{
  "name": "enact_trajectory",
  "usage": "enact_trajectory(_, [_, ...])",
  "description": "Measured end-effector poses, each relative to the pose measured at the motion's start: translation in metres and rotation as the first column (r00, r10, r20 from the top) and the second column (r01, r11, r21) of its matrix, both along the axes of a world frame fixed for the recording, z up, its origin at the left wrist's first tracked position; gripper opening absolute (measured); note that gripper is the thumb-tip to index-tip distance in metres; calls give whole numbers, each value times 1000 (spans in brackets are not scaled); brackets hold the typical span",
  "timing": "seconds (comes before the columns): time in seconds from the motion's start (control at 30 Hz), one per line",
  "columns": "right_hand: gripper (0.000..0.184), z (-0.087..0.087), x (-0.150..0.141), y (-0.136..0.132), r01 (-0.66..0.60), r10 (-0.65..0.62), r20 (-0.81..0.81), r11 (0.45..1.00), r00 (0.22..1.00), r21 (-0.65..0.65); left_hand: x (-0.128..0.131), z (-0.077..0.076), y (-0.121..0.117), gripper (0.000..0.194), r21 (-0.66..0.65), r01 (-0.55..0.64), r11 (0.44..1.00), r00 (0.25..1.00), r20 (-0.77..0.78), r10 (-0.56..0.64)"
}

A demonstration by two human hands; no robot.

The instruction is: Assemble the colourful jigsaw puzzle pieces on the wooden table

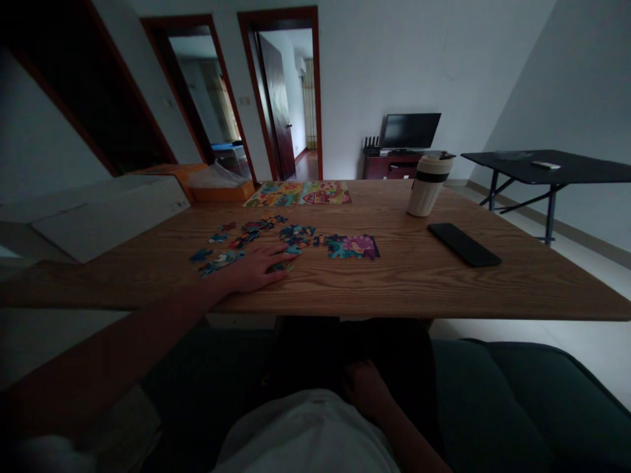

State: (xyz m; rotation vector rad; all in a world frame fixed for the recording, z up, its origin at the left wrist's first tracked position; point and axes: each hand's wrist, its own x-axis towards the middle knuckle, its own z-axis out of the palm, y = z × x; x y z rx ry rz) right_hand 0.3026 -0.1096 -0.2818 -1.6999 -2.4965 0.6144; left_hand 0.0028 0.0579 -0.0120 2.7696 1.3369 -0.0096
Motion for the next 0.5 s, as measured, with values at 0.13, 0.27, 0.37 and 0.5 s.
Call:
enact_trajectory(0.13, [23,4,0,-1,-3,3,-23,1000,1000,7,-18,3,10,62,9,31,999,999,11,-31])
enact_trajectory(0.27, [24,5,-1,0,8,-8,-20,1000,1000,-3,-30,5,19,57,48,11,999,1000,28,-12])
enact_trajectory(0.37, [23,4,-2,0,8,-8,-14,1000,1000,-17,-38,6,23,54,68,16,998,1000,19,-17])
enact_trajectory(0.5, [28,24,-2,-1,19,-29,-102,995,994,-103,-50,8,32,50,126,-6,992,1000,-5,7])
